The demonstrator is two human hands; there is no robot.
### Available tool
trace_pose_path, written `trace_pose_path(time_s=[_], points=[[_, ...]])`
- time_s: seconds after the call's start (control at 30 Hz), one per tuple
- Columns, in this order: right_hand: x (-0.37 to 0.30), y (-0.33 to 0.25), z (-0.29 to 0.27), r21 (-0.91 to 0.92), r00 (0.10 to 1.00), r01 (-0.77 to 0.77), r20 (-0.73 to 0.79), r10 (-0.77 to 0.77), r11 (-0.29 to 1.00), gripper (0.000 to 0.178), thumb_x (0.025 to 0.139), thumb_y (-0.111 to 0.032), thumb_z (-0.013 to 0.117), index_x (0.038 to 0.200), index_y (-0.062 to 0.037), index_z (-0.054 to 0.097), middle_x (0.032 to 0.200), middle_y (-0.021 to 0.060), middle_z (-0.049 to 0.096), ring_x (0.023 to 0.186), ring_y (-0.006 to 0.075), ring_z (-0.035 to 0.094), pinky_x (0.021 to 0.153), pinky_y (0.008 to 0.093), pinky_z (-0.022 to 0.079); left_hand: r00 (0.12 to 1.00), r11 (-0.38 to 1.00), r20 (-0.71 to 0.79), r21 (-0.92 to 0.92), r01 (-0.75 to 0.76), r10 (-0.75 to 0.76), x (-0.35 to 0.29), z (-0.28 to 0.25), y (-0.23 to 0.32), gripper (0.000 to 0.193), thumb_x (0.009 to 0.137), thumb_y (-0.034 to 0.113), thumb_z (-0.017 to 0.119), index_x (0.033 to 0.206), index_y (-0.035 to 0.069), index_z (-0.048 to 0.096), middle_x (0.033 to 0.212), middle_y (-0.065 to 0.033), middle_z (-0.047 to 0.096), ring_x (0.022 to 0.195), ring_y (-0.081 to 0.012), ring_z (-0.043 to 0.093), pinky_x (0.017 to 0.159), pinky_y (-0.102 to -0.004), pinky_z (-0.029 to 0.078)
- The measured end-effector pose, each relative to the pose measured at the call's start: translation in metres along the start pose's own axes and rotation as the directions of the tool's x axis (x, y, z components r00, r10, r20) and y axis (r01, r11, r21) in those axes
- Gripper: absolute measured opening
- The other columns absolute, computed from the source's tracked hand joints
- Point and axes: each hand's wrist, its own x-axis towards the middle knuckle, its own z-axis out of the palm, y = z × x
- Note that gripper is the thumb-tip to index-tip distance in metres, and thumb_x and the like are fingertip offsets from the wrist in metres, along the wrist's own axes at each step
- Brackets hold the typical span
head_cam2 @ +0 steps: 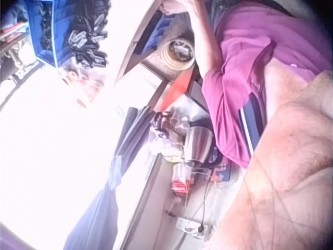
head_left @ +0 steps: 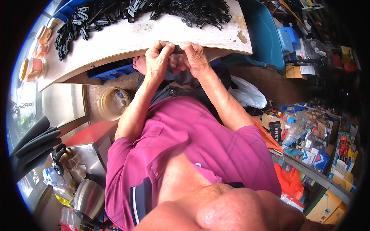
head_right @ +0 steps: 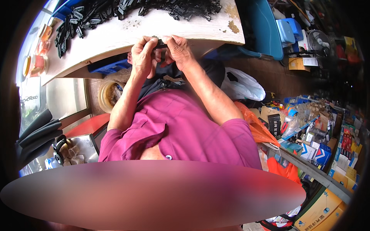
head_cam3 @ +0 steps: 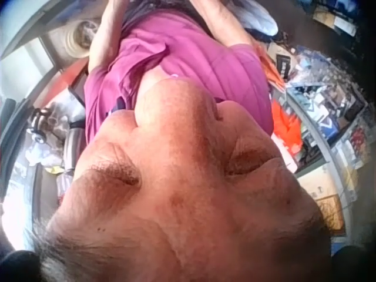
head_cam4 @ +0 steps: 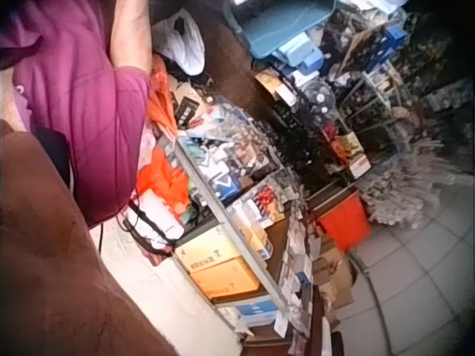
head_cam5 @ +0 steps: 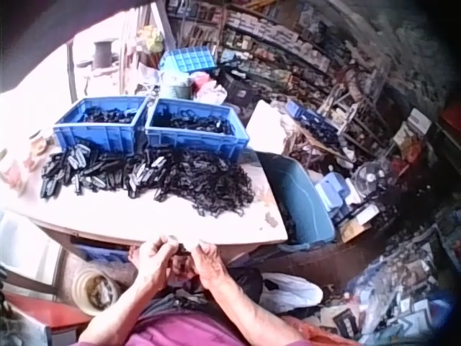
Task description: The person repeatedly assembles small plastic components by inserting small parts into plastic housings by hand and placing them on the table.
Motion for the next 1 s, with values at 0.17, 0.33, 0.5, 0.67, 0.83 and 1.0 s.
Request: trace_pose_path(time_s=[0.17,0.33,0.5,0.67,0.83,1.0], points=[[-0.012,-0.013,-0.005,-0.014,0.999,0.039,0.033,-0.039,0.999,0.039,0.093,-0.039,0.055,0.108,-0.0024,0.056,0.069,0.0084,0.057,0.051,0.0180,0.056,0.046,0.0345,0.054,1.000,1.000,0.031,-0.010,0.005,-0.005,0.000,0.009,-0.007,0.014,0.094,0.014,0.062,0.093,0.001,0.059,0.066,-0.0056,0.061,0.049,-0.0096,0.054,0.047,-0.0212,0.044],[-0.009,-0.022,-0.038,-0.015,0.984,0.158,-0.086,-0.159,0.987,0.028,0.091,-0.030,0.058,0.078,-0.0049,0.056,0.047,0.0010,0.041,0.039,0.0133,0.049,0.043,0.0377,0.056,0.996,1.000,0.082,-0.002,0.030,-0.030,-0.009,0.020,-0.005,0.018,0.095,0.019,0.062,0.099,0.001,0.061,0.075,-0.0056,0.064,0.056,-0.0090,0.057,0.050,-0.0206,0.046],[0.000,-0.085,-0.086,0.095,0.885,0.284,-0.408,-0.223,0.954,0.048,0.090,-0.031,0.051,0.048,-0.0124,0.039,0.040,0.0035,0.033,0.039,0.0208,0.050,0.051,0.0557,0.058,0.988,0.949,0.117,0.310,0.060,-0.101,-0.006,-0.016,-0.027,0.024,0.092,0.024,0.065,0.100,0.001,0.063,0.079,-0.0064,0.066,0.063,-0.0119,0.060,0.057,-0.0259,0.050],[0.007,-0.129,-0.128,-0.014,0.513,0.365,-0.831,-0.214,0.931,0.031,0.087,-0.031,0.059,0.083,0.0001,0.054,0.047,0.0089,0.041,0.046,0.0259,0.056,0.054,0.0573,0.060,0.982,0.554,0.138,0.811,-0.187,0.130,-0.005,-0.052,-0.048,0.026,0.087,0.026,0.066,0.100,0.004,0.066,0.087,-0.0151,0.068,0.074,-0.0287,0.066,0.070,-0.0389,0.052],[0.014,-0.103,-0.126,-0.176,0.743,0.123,-0.636,-0.208,0.977,0.025,0.079,-0.018,0.074,0.094,-0.0025,0.062,0.051,0.0055,0.046,0.039,0.0172,0.054,0.041,0.0389,0.058,0.903,0.064,0.401,0.908,-0.414,0.157,0.008,-0.091,-0.084,0.030,0.086,0.027,0.063,0.102,0.002,0.067,0.103,-0.0185,0.066,0.097,-0.0357,0.061,0.088,-0.0426,0.048],[0.035,-0.093,-0.115,-0.353,0.848,-0.074,-0.515,-0.128,0.933,0.024,0.077,-0.018,0.077,0.093,-0.0043,0.066,0.061,0.0044,0.055,0.038,0.0127,0.050,0.038,0.0329,0.054,0.853,-0.152,0.522,0.842,-0.517,-0.011,0.013,-0.100,-0.095,0.042,0.091,0.043,0.055,0.105,0.005,0.068,0.106,-0.0154,0.066,0.109,-0.0334,0.056,0.101,-0.0446,0.037]])
